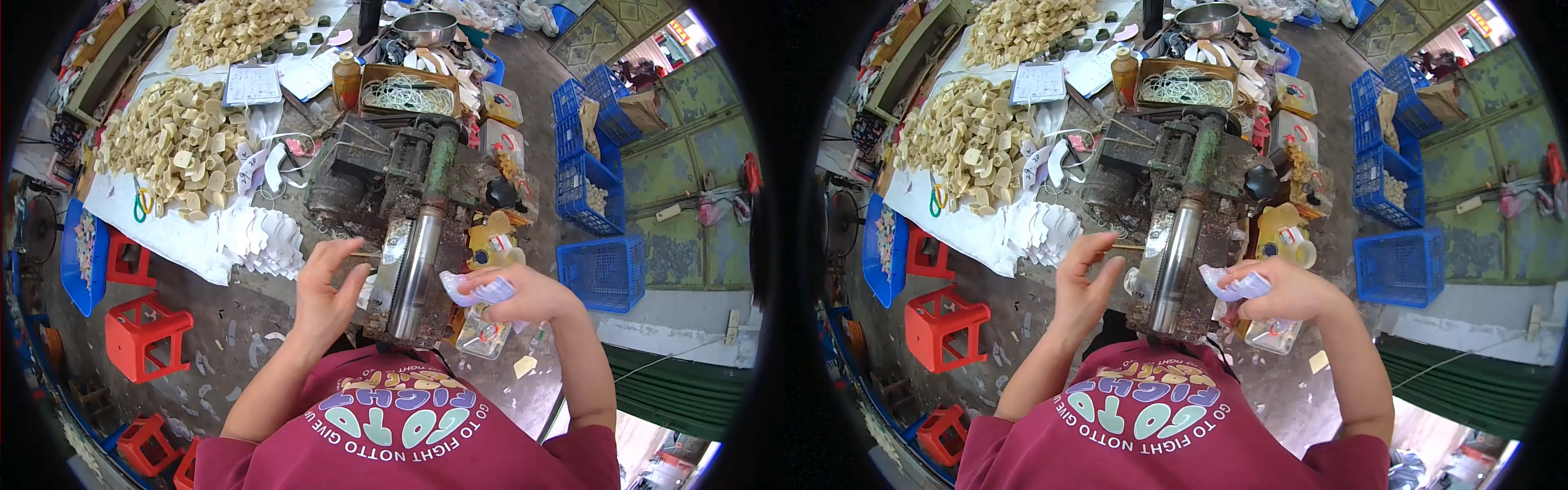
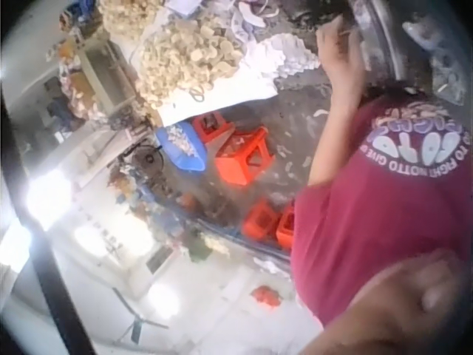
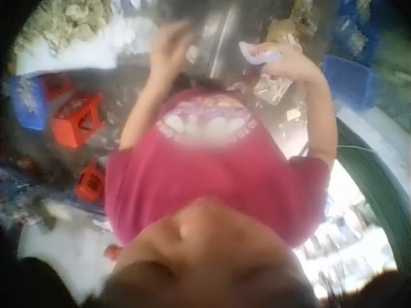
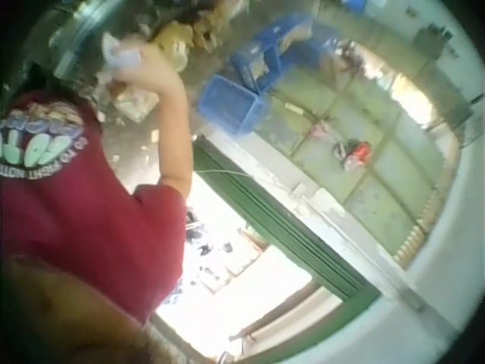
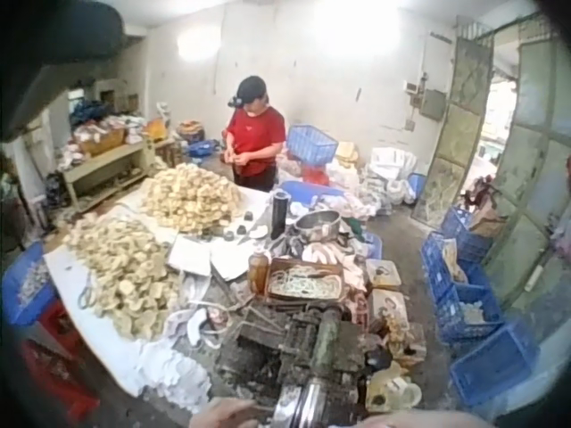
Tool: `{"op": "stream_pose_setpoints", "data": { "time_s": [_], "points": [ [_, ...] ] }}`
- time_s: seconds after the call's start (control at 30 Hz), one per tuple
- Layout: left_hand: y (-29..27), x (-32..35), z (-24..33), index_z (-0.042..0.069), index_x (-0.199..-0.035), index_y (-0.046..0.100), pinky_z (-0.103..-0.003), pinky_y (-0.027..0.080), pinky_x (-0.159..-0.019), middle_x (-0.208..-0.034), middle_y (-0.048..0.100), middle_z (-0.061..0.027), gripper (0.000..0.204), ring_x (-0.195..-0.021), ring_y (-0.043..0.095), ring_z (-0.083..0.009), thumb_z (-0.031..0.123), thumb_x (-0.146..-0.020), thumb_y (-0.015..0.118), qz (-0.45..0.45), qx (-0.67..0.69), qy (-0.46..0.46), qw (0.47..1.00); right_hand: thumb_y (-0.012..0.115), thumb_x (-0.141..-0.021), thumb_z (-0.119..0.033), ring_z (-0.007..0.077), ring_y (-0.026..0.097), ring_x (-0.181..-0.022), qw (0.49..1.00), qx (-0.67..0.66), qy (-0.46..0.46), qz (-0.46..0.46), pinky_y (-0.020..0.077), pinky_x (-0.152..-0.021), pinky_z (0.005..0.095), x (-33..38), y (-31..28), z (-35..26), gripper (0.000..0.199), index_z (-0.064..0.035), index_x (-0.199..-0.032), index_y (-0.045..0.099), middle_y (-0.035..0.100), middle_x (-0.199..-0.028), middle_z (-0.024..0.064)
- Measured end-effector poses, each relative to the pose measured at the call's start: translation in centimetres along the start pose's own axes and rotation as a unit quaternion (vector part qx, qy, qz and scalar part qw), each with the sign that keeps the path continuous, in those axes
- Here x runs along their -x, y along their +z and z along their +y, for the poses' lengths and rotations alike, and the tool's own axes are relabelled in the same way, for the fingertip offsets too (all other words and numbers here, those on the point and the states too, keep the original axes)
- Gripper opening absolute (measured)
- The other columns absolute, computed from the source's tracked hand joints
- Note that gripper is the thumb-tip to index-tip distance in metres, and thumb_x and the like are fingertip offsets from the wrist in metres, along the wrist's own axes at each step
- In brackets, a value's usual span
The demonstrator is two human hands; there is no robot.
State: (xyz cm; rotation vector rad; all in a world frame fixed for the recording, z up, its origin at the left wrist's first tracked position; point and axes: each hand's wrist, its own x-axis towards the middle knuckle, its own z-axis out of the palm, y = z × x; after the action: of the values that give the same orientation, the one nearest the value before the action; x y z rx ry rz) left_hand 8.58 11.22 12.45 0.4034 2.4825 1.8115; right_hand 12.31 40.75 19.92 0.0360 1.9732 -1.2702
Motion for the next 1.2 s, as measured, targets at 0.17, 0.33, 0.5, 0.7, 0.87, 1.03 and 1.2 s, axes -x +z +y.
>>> {"op": "stream_pose_setpoints", "data": {
  "time_s": [0.17,0.33,0.5,0.7,0.87,1.03,1.2],
  "points": [
    [3.1,0.9,-2.7,0.005,-0.102,0.069,-0.034,0.048,-0.082,-0.102,0.060,-0.0134,0.027,-0.094,0.061,-0.0273,0.002,-0.076,0.071,-0.017,-0.072,0.060,0.995,0.072,-0.069,-0.014,0.0171,0.063,-0.089,0.999,0.021,-0.035,-0.021,0.0490,-0.081,0.0286,-3.9,0.5,0.2,0.050,0.0017,-0.115,0.062,0.067,-0.103,0.0091],
    [3.1,0.4,-3.8,0.002,-0.092,0.068,-0.032,0.049,-0.077,-0.092,0.061,-0.0120,0.015,-0.087,0.062,-0.0246,0.002,-0.077,0.071,0.018,0.013,0.020,1.000,0.069,-0.070,-0.011,0.0151,0.062,-0.074,0.962,-0.234,0.030,0.134,0.0496,-0.063,0.0291,-1.4,1.9,-2.4,0.043,0.0040,-0.111,0.061,0.066,-0.087,0.0109],
    [-3.8,-1.7,-8.3,0.000,-0.088,0.064,-0.031,0.048,-0.073,-0.085,0.062,-0.0118,0.008,-0.081,0.061,-0.0259,0.000,-0.080,0.066,0.145,-0.003,-0.092,0.985,0.068,-0.073,-0.017,0.0209,0.059,-0.065,0.854,-0.503,0.034,0.126,0.0483,-0.060,0.0334,1.9,9.3,-0.3,0.043,0.0030,-0.110,0.057,0.061,-0.074,0.0118],
    [-16.8,-3.8,-17.7,0.001,-0.089,0.064,-0.038,0.045,-0.077,-0.089,0.062,-0.0134,0.009,-0.084,0.059,-0.0313,-0.001,-0.080,0.061,0.136,-0.408,0.063,0.901,0.071,-0.066,-0.022,0.0266,0.061,-0.080,0.806,-0.585,0.001,0.096,0.0493,-0.077,0.0358,3.4,13.1,0.9,0.074,0.0047,-0.130,0.046,0.062,-0.078,0.0109],
    [-15.6,-0.8,-21.8,0.003,-0.100,0.064,-0.042,0.042,-0.084,-0.095,0.060,-0.0158,0.030,-0.093,0.057,-0.0331,-0.004,-0.072,0.058,0.034,-0.424,0.073,0.902,0.074,-0.066,-0.022,0.0260,0.063,-0.078,0.806,-0.573,0.035,0.144,0.0502,-0.080,0.0361,4.0,13.9,0.7,0.071,0.0051,-0.127,0.049,0.063,-0.080,0.0100],
    [-9.1,-0.4,-10.6,0.002,-0.107,0.061,-0.036,0.044,-0.087,-0.109,0.058,-0.0186,0.034,-0.100,0.056,-0.0312,-0.003,-0.073,0.060,0.125,-0.202,0.066,0.969,0.080,-0.066,-0.010,0.0117,0.059,-0.074,0.899,-0.378,-0.059,0.214,0.0462,-0.070,0.0257,0.6,9.2,-4.7,0.073,-0.0006,-0.131,0.050,0.061,-0.078,0.0025],
    [-3.8,-1.3,4.7,0.000,-0.088,0.068,-0.025,0.047,-0.071,-0.080,0.067,-0.0034,0.013,-0.076,0.060,-0.0081,0.013,-0.083,0.070,-0.240,0.246,-0.113,0.932,0.085,-0.066,-0.010,0.0069,0.059,-0.089,0.948,-0.197,-0.152,0.198,0.0481,-0.078,0.0239,-3.0,9.2,-7.5,0.070,-0.0028,-0.129,0.052,0.064,-0.101,0.0021]
  ]
}}
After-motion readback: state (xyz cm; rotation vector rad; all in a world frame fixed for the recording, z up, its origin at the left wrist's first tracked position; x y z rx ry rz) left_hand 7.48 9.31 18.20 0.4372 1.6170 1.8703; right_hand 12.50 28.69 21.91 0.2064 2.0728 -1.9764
